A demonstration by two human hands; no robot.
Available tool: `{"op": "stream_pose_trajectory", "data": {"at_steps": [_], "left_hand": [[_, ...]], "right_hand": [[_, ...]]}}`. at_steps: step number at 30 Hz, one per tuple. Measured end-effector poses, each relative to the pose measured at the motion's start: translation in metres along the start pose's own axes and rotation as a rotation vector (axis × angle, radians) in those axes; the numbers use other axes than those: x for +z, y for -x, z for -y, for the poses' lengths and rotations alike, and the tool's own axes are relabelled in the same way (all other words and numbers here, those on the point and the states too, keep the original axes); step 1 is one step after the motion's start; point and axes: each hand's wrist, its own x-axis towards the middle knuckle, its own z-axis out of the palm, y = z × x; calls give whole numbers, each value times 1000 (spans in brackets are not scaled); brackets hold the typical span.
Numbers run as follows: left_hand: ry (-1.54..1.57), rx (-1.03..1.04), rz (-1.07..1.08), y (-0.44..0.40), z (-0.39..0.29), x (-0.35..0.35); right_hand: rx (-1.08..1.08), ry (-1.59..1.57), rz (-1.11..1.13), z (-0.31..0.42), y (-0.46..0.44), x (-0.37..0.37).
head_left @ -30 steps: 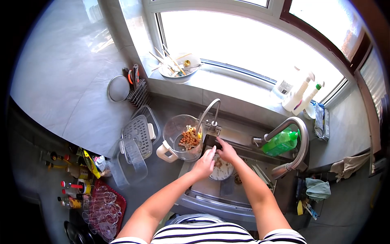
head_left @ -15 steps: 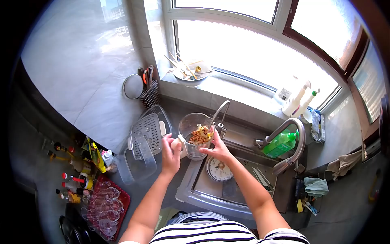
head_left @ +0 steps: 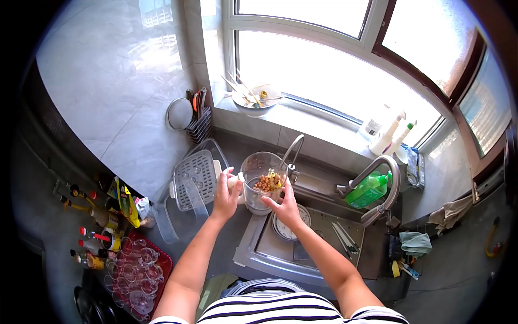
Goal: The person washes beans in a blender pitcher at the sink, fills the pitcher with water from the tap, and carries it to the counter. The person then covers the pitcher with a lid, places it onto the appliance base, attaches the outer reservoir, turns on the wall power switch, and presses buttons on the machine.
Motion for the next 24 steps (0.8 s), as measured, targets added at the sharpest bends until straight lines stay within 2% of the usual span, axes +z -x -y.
{"op": "stream_pose_trajectory", "data": {"at_steps": [3,6,9,15,24], "left_hand": [[-324,307,-69,-9,-20,1],[-281,150,-41,-10,-28,11],[-286,78,-27,-11,-28,11],[-279,170,-107,-8,-20,16],[-320,171,-64,-9,-22,13]], "right_hand": [[36,57,39,6,-1,-5],[-67,-6,28,30,-4,-16],[-59,-46,104,40,-12,-20],[-78,-244,109,12,-19,1],[-66,-264,68,27,-18,0]]}}
